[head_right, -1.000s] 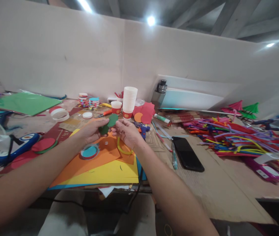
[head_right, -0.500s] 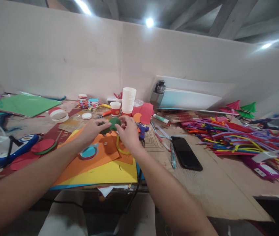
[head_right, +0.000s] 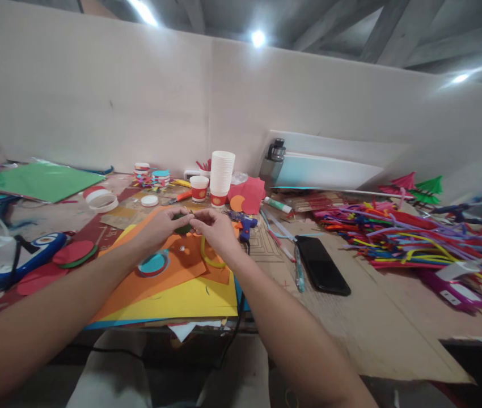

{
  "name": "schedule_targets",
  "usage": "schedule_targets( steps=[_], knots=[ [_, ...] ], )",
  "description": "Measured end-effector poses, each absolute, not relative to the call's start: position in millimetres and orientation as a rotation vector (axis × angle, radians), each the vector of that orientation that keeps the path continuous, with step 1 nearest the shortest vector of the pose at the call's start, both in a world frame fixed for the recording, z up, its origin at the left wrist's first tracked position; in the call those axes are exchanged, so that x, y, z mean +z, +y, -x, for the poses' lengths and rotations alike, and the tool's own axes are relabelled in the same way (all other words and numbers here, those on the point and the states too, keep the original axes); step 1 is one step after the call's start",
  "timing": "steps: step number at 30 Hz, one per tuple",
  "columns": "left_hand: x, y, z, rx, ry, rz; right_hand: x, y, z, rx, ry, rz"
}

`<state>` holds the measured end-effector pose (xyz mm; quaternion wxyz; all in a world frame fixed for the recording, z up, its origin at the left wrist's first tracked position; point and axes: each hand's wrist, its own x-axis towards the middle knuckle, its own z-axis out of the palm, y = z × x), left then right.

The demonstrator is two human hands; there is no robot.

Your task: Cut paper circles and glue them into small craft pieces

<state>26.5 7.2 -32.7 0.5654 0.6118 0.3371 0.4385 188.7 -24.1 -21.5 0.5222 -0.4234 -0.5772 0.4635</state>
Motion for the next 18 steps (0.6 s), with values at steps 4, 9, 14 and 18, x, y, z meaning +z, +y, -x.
schedule_targets(
  steps=[4, 9, 14, 18],
  knots=[
    [-32.0, 6.1, -26.7, 1.014, 0.79, -1.458, -21.3, -23.3, -189.7, 1.171, -1.32, 1.007],
    [-26.4, 1.8, -28.2, 1.012, 0.764, -1.405, -23.2, -22.3, -191.0, 1.221, -1.314, 0.973],
    [-26.3, 2.1, -28.5, 1.007, 0.76, -1.379, -20.1, -24.5, -189.9, 1.189, -1.338, 1.024],
    [-28.1, 3.6, -28.4, 1.005, 0.753, -1.386, -18.4, -25.7, -189.4, 1.199, -1.323, 1.035]
  ],
)
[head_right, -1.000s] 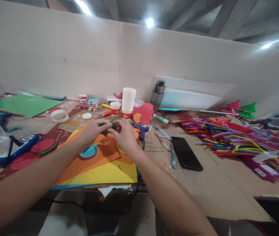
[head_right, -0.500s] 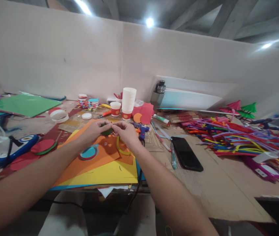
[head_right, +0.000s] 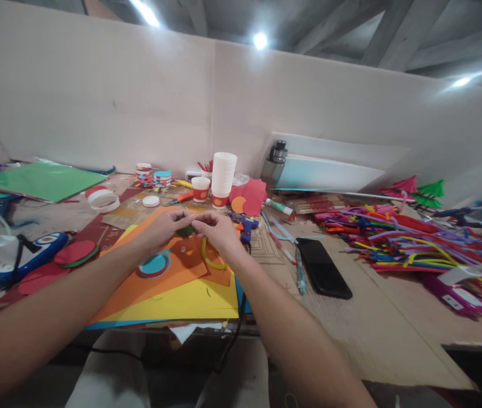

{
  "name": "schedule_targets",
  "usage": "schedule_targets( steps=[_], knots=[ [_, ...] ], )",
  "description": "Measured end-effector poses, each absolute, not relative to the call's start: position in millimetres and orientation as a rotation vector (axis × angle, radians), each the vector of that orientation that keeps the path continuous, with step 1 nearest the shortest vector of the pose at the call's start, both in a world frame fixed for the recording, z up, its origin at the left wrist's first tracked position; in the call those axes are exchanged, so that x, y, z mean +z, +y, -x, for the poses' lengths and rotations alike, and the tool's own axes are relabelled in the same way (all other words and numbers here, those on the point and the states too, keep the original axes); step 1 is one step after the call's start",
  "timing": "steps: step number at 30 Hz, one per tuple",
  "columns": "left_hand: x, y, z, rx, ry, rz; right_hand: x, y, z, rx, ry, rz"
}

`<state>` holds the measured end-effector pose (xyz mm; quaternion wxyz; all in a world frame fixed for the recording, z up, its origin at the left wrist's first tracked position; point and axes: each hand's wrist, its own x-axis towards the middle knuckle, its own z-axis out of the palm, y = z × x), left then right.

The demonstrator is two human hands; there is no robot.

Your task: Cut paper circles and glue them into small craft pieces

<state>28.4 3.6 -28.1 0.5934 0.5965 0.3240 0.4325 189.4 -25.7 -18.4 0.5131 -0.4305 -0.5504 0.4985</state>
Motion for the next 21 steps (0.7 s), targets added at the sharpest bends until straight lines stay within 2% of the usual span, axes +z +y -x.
schedule_targets(
  steps=[21],
  knots=[
    [-22.2, 1.2, -28.0, 0.97, 0.798, -1.455, -20.1, -25.2, -188.3, 1.288, -1.231, 1.014]
  ],
)
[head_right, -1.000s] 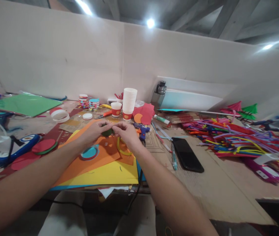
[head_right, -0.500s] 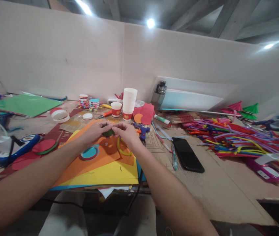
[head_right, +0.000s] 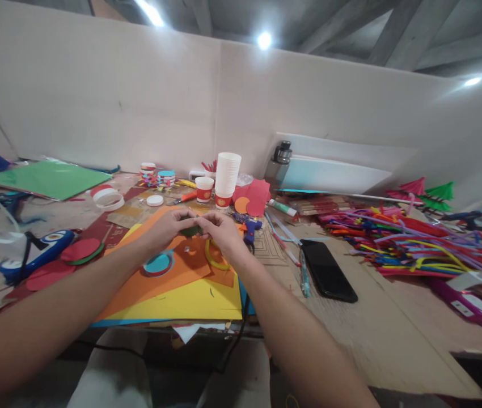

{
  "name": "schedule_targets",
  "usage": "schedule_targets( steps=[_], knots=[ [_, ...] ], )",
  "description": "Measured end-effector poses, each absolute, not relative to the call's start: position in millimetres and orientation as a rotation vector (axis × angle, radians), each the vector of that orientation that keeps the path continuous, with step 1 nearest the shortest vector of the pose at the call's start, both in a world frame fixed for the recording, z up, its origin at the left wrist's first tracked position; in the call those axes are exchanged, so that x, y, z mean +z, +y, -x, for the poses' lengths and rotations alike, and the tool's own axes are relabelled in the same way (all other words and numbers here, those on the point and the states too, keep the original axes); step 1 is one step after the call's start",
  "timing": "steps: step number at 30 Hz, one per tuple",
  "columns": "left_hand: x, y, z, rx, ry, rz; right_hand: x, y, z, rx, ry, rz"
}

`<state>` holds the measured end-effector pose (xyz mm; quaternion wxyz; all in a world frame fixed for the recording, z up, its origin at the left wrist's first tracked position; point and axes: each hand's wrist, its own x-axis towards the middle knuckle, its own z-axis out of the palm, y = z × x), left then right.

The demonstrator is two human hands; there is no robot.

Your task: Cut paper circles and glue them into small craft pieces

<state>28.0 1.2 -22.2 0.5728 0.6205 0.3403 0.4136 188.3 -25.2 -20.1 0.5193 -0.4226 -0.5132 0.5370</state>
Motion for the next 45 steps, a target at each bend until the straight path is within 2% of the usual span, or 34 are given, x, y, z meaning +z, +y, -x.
schedule_targets(
  steps=[15, 30, 45],
  knots=[
    [-15.8, -4.5, -27.2, 0.951, 1.019, -1.861, -19.8, -26.8, -191.0, 1.353, -1.158, 1.002],
    [-17.2, -3.3, -26.1, 0.976, 1.025, -1.841, -20.6, -25.2, -191.1, 1.442, -1.137, 0.916],
    [-15.3, -0.8, -23.3, 1.002, 0.839, -1.641, -14.6, -28.3, -187.5, 1.426, -1.175, 0.913]
  ],
)
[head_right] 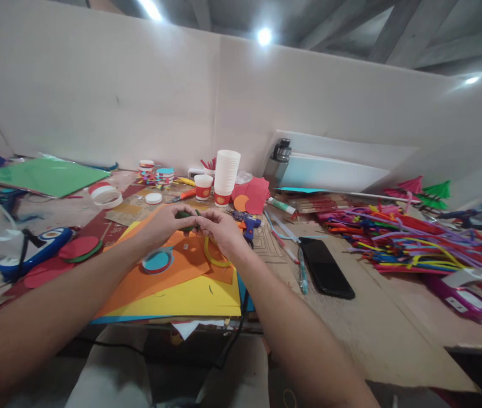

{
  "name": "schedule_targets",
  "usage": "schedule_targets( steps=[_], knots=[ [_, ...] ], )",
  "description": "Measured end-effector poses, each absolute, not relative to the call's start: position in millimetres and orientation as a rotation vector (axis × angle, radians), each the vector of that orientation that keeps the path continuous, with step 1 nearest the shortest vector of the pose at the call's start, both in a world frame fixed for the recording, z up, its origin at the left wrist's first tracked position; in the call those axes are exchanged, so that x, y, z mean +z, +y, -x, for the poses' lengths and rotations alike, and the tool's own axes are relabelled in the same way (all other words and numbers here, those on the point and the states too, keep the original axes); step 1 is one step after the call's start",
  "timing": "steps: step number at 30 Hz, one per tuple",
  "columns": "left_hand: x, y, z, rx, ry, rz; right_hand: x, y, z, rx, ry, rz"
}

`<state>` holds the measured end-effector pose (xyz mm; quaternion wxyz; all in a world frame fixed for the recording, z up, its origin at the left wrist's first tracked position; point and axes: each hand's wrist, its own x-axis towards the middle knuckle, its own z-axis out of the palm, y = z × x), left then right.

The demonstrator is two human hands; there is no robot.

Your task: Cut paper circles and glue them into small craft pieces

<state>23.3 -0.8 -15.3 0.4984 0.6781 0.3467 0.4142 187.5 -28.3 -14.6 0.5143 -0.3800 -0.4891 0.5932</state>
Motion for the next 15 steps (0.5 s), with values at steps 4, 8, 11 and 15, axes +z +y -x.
schedule_targets(
  steps=[4, 8, 11, 15],
  knots=[
    [-14, -2, -22, 1.032, 0.899, -1.7, -13, -30, -187, 1.43, -1.191, 0.897],
    [-12, -2, -22, 1.016, 0.927, -1.705, -14, -29, -188, 1.403, -1.224, 0.903],
    [-11, -2, -22, 1.003, 0.941, -1.725, -17, -27, -187, 1.335, -1.226, 0.958],
    [-14, -2, -24, 1.021, 0.985, -1.788, -23, -23, -187, 1.262, -1.22, 0.999]
  ],
)
